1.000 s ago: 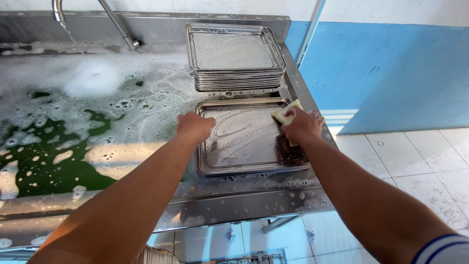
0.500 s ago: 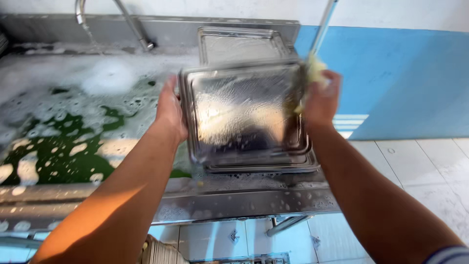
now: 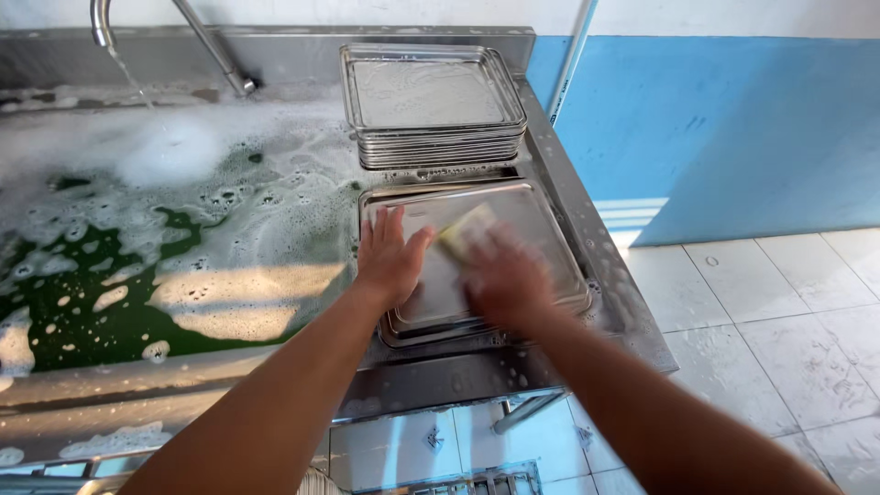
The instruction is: The person washes a stack of stainless steel trays in a soapy sink using a yellow sponge. They scrub each tray individually, rinse it under running water, and stack the cleaned trays on the sink's edge.
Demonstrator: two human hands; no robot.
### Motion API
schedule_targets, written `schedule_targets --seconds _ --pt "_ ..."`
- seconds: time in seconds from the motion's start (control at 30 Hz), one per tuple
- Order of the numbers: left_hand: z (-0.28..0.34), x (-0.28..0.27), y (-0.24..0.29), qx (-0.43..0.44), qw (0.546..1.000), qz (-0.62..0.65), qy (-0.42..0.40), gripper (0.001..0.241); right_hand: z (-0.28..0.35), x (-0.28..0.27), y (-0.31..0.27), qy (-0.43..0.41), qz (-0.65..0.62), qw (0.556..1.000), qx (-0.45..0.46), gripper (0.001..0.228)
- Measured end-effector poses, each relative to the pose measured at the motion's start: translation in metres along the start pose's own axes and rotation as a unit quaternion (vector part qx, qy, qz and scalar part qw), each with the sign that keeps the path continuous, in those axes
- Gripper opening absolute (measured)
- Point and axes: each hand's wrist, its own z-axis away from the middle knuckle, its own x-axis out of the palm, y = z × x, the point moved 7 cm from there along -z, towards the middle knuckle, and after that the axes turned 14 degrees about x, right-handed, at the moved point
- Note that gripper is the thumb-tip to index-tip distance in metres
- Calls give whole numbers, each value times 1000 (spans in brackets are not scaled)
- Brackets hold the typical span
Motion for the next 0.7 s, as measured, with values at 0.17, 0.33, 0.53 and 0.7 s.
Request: schedule_targets --seconds 0.17,0.33,0.53,0.7 --pt "-15 -31 -14 -120 992 29 4 90 59 11 -15 -39 -99 994 9 71" --pt "-9 -49 -10 -200 977 -19 -70 85 0 -16 82 -47 -68 975 207 80" --pt "-27 -50 -25 -265 960 65 -70 92 -29 -21 -58 -10 -126 992 26 61" --pt "-16 -56 -22 -262 953 47 -145 92 32 -5 -75 65 -232 970 20 60"
